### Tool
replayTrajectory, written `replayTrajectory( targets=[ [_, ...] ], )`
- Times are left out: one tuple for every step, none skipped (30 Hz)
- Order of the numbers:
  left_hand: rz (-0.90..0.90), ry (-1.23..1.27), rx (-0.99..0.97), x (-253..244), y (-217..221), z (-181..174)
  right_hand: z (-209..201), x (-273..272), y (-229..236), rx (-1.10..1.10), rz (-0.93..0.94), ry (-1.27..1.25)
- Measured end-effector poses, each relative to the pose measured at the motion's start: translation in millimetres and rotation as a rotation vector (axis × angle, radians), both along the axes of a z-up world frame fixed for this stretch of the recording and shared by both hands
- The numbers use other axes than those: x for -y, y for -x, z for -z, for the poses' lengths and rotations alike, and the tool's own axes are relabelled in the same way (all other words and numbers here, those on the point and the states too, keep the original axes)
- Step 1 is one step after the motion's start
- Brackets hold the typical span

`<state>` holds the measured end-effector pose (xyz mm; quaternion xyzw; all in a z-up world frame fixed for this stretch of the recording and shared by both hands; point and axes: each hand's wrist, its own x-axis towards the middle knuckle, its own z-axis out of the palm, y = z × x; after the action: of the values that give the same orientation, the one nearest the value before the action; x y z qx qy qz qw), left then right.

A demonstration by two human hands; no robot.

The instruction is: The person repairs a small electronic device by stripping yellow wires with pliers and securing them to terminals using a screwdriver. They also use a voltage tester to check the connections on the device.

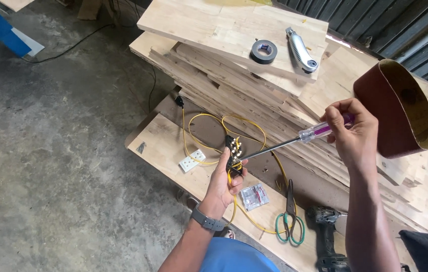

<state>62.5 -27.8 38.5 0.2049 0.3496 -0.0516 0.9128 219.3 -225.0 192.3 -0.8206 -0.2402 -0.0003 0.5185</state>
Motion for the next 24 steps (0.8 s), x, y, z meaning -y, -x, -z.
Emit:
replayTrajectory(
  targets=[
    [-0.007,0.007,-0.003,-0.1,-0.1,-0.7,1.0,2.1,-2.5,-0.033,-0.045,-0.053],
    [-0.013,0.016,-0.008,0.4,-0.2,-1.1,2.0,4.4,-5.1,-0.068,-0.089,-0.103],
    [-0.012,0.016,-0.007,0.1,-0.7,-0.5,1.1,5.9,-6.8,-0.067,-0.089,-0.103],
    [-0.005,0.005,-0.01,-0.1,-0.8,0.0,0.2,7.6,-7.9,-0.174,-0.155,-0.218],
    [0.003,-0.007,-0.013,-0.3,-0.8,0.6,-0.6,9.3,-9.0,-0.282,-0.221,-0.332],
    [0.004,-0.007,-0.015,-0.4,-0.5,-0.1,-3.8,8.3,-7.3,-0.283,-0.22,-0.332],
    [0.002,-0.011,-0.022,-0.4,-0.3,-0.8,-7.1,7.2,-5.6,-0.175,-0.156,-0.122],
    [0.0,-0.016,-0.028,-0.9,-0.6,-2.0,-10.9,5.8,-4.3,-0.066,-0.092,0.088],
    [0.0,-0.017,-0.028,-1.2,-0.8,-0.7,-10.1,5.1,-3.4,-0.066,-0.092,0.087],
    [-0.004,-0.01,-0.022,-1.6,-1.3,0.4,-9.4,4.8,-2.4,-0.08,-0.103,0.04],
    [-0.007,-0.003,-0.017,-1.8,-1.7,1.5,-8.8,4.5,-1.3,-0.095,-0.115,-0.007],
    [-0.007,-0.005,-0.014,-1.4,-1.5,2.6,-8.0,6.1,-2.5,-0.092,-0.114,-0.01],
    [-0.009,0.008,-0.017,-0.9,-1.3,3.7,-7.3,7.9,-3.7,-0.13,-0.142,-0.039],
    [-0.01,0.02,-0.02,-0.8,-1.1,4.3,-6.7,9.6,-4.8,-0.169,-0.169,-0.069],
    [-0.008,0.017,-0.018,-1.7,-1.9,1.9,-3.9,9.3,-7.1,-0.167,-0.167,-0.072],
    [-0.006,0.019,-0.026,-1.2,-1.5,0.3,-0.2,10.4,-8.3,-0.162,-0.159,-0.086],
    [-0.004,0.022,-0.035,-0.7,-1.1,-1.0,3.7,11.5,-9.5,-0.157,-0.151,-0.099],
    [-0.001,0.022,-0.037,-0.3,-1.0,-1.5,4.5,9.5,-8.5,-0.158,-0.148,-0.099],
    [0.002,0.012,-0.042,0.0,-0.9,-2.0,5.4,7.5,-7.4,-0.143,-0.117,-0.13],
    [0.003,0.002,-0.047,-0.1,-0.6,-2.3,6.7,5.0,-6.7,-0.129,-0.086,-0.162],
    [0.005,0.001,-0.05,0.6,-0.6,-0.6,6.9,5.1,-5.8,-0.131,-0.085,-0.162],
    [0.005,-0.002,-0.044,0.6,-1.3,0.6,6.6,4.6,-5.3,-0.118,-0.077,-0.161],
    [0.004,-0.005,-0.039,0.5,-1.8,1.6,6.0,4.0,-4.8,-0.105,-0.068,-0.16],
    [0.005,-0.006,-0.038,0.2,-2.4,4.5,7.8,5.0,-6.5,-0.104,-0.068,-0.161]
  ],
)
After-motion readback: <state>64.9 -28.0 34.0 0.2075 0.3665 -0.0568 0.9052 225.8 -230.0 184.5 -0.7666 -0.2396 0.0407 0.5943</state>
